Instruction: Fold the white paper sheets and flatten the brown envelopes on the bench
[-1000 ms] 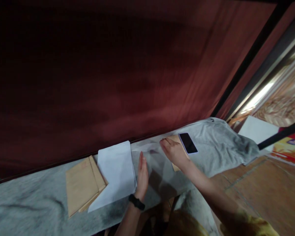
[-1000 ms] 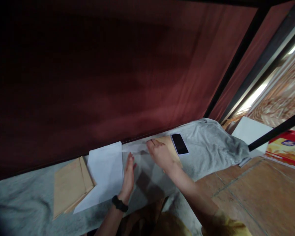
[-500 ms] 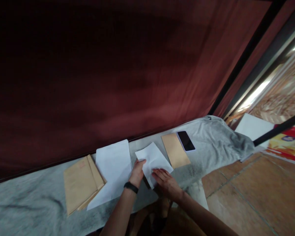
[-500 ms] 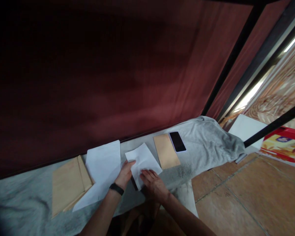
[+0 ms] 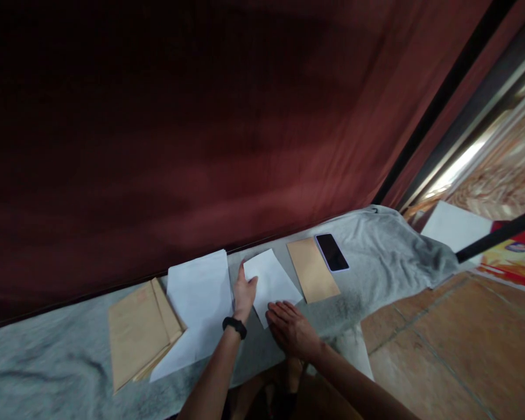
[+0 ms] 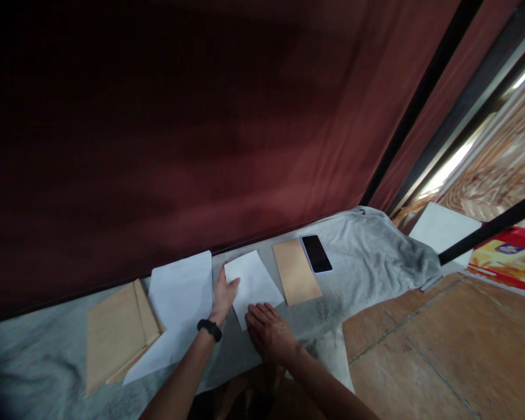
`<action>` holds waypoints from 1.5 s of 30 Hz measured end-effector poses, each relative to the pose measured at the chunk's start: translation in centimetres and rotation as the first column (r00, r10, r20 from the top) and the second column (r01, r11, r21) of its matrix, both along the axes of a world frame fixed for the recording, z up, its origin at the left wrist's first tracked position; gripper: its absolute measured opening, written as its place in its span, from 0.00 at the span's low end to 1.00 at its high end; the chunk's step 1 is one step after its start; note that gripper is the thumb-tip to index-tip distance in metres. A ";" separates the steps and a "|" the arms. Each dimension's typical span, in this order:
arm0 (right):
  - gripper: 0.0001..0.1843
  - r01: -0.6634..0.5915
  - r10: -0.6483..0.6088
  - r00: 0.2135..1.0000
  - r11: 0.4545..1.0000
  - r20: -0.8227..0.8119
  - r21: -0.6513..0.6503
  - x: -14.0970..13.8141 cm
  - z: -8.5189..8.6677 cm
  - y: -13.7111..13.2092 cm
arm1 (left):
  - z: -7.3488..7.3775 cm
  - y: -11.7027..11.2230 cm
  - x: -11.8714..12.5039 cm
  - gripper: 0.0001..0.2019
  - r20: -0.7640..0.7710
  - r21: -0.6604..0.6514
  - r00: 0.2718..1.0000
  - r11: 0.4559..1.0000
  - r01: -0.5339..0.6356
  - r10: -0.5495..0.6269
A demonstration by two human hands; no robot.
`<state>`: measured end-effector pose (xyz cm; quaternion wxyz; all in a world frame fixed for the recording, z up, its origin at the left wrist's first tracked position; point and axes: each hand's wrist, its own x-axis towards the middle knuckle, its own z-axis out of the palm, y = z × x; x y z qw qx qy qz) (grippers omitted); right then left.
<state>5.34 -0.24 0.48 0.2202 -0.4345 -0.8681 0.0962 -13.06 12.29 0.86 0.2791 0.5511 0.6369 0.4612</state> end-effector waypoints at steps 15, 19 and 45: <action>0.26 -0.009 0.008 1.000 0.998 -0.025 -0.056 -0.4 0.2 -0.3 | -1.2 -1.0 4.8 0.24 -0.772 -0.085 0.534 0.889 0.449 -0.344; 0.25 -0.015 0.014 1.000 0.997 -0.003 -0.077 -0.3 0.4 -0.3 | -1.2 1.1 3.3 0.25 -0.793 -0.106 0.501 0.889 0.444 -0.345; 0.22 0.118 -0.148 0.962 0.983 -0.228 -0.138 0.6 -0.2 1.6 | -2.4 -12.4 -0.8 0.27 -0.908 -0.063 0.316 0.836 0.546 -0.274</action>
